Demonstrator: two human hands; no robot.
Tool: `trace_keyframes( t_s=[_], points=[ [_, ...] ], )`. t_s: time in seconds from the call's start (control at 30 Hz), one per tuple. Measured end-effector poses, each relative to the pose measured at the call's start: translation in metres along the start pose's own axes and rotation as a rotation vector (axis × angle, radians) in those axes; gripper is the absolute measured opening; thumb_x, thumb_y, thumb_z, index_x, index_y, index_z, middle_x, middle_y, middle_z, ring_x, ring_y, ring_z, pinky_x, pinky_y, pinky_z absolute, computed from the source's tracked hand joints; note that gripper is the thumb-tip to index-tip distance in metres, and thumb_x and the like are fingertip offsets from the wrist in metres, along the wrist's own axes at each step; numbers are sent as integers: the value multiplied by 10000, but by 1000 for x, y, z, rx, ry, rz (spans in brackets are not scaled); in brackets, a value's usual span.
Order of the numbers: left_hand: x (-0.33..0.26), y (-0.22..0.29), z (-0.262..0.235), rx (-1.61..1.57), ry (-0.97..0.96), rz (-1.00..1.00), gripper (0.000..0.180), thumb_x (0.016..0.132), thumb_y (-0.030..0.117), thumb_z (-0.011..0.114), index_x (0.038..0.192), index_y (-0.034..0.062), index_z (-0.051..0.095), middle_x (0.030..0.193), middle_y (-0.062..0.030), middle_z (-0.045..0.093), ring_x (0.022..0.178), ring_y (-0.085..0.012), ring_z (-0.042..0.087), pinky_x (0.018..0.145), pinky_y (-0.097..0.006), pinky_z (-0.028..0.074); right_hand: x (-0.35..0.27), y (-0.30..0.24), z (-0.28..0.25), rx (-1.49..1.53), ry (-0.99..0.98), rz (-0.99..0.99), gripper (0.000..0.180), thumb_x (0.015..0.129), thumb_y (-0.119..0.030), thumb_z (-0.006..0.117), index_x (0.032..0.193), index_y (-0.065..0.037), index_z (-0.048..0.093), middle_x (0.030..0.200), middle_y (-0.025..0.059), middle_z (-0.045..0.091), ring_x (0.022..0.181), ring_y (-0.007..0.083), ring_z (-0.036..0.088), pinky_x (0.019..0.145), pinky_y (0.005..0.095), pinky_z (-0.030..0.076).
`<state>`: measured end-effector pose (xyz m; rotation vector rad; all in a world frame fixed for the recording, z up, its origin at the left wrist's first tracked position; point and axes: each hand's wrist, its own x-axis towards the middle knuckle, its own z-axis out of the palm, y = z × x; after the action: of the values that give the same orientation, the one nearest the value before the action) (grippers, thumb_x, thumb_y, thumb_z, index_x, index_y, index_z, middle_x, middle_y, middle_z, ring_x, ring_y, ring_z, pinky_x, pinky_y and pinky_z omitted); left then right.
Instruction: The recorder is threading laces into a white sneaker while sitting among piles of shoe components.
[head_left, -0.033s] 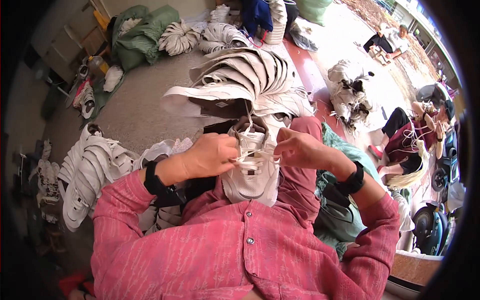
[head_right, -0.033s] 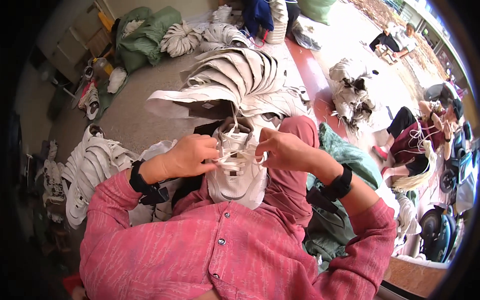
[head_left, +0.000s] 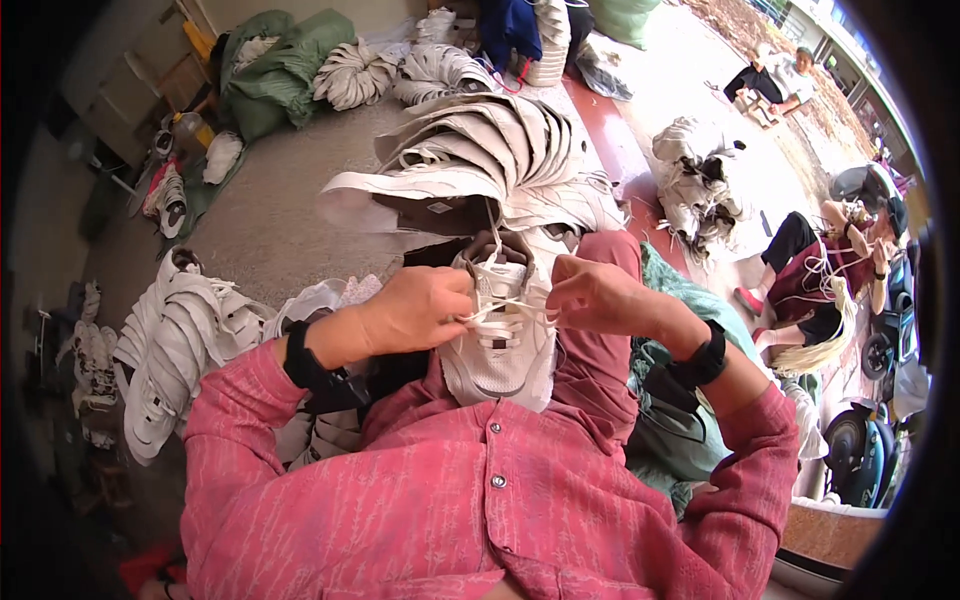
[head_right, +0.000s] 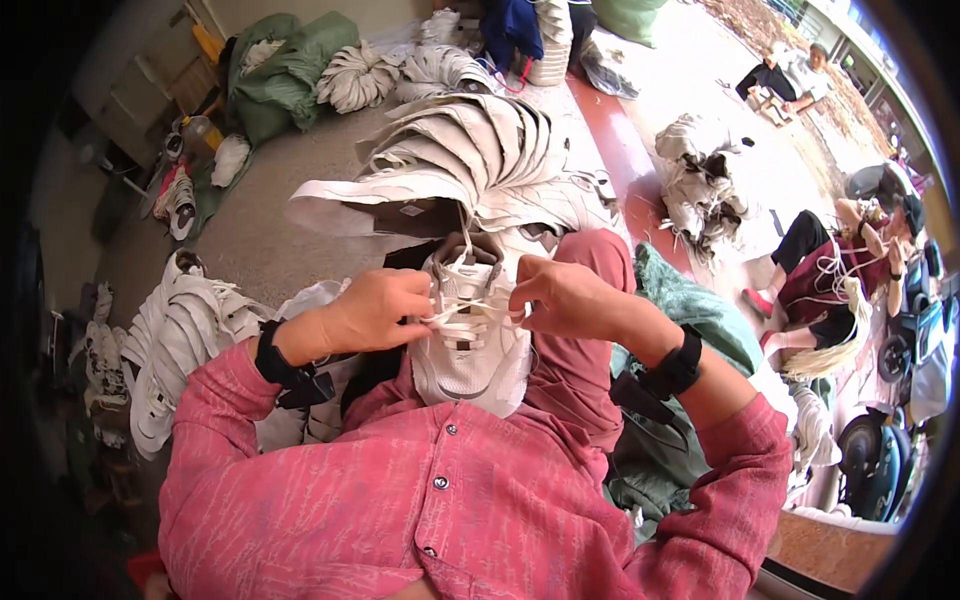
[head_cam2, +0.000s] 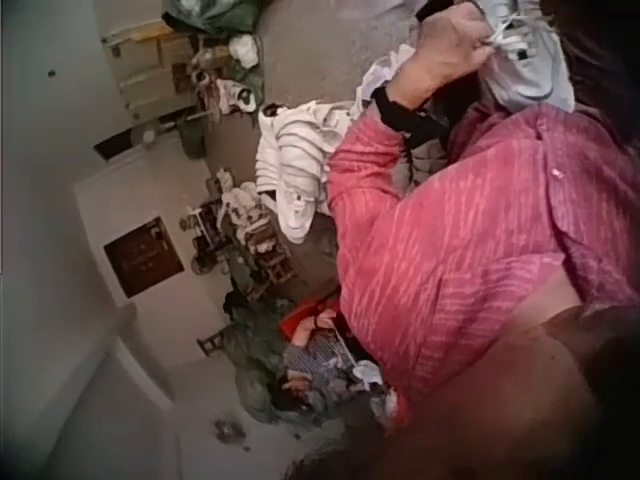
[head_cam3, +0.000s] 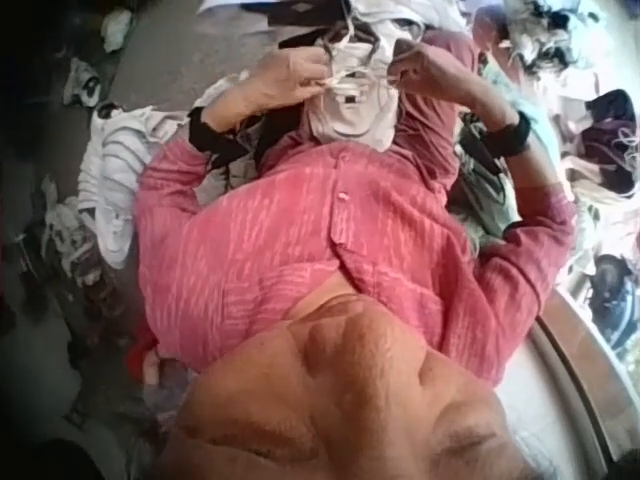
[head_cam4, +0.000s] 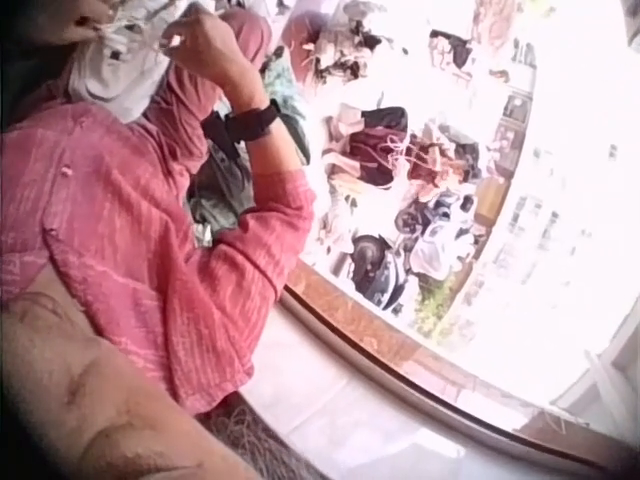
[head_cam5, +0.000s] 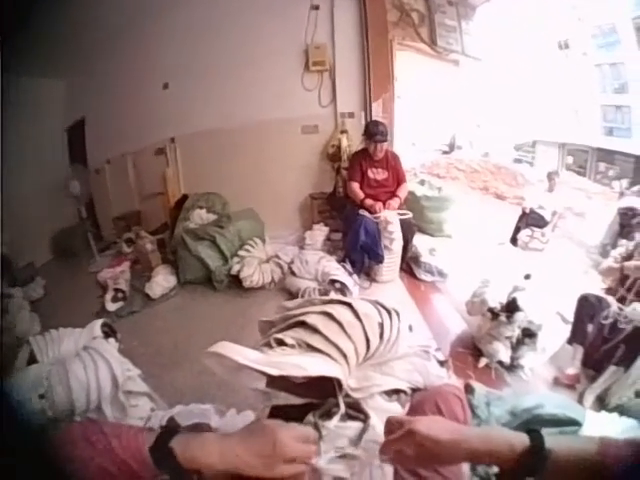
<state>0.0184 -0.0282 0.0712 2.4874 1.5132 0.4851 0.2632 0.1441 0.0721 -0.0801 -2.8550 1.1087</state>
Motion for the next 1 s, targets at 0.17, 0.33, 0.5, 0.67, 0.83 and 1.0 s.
trace_keyframes(
  t_s=[0.17, 0.33, 0.5, 0.67, 0.83, 1.0],
  points=[
    [9, -9, -26, -780, -219, -285, 158, 843, 184, 692, 886, 58, 606, 820, -17, 594, 653, -113, 545, 579, -254, 448, 2, 3, -8, 24, -79, 30, 167, 828, -171, 672, 907, -25, 681, 729, 133, 637, 652, 252, 626, 601, 357, 468],
    [5, -31, -30, -1092, -409, -504, 245, 883, 169, 666, 1057, 41, 550, 792, -12, 635, 568, -25, 497, 459, -180, 365, 14, -1, -14, 25, -209, 110, 199, 860, -203, 683, 913, -14, 651, 708, 110, 630, 647, 206, 622, 593, 327, 470],
    [20, -35, -50, -921, -550, -556, 310, 893, 129, 626, 1176, 19, 564, 840, -37, 655, 681, -64, 598, 489, -180, 424, 6, 13, -15, 19, -138, 177, 224, 872, -237, 697, 887, -15, 669, 675, 73, 623, 650, 138, 620, 583, 312, 471],
    [6, -50, -35, -1017, -539, -495, 302, 912, 98, 581, 1195, -6, 570, 823, -68, 671, 682, -93, 635, 498, -216, 497, -3, 29, -4, 365, -161, 332, 173, 882, -170, 652, 914, -4, 687, 730, 41, 662, 666, 103, 615, 594, 278, 509],
    [-5, -47, -33, -1039, -448, -485, 355, 890, 136, 662, 1214, 11, 591, 863, -51, 669, 619, -80, 596, 562, -212, 483, -14, 6, -33, 548, -168, 368, 408, 922, -214, 645, 1279, -42, 546, 955, 71, 694, 743, 157, 664, 649, 271, 546],
    [-15, -53, -20, -666, -59, -255, 307, 880, 142, 668, 1168, 42, 638, 1054, -29, 611, 830, -81, 584, 710, -239, 475, -53, -26, -215, 32, 492, 300, 690, 929, -226, 639, 1485, -68, 262, 1191, 163, 599, 922, 199, 665, 764, 291, 556]
  ],
)
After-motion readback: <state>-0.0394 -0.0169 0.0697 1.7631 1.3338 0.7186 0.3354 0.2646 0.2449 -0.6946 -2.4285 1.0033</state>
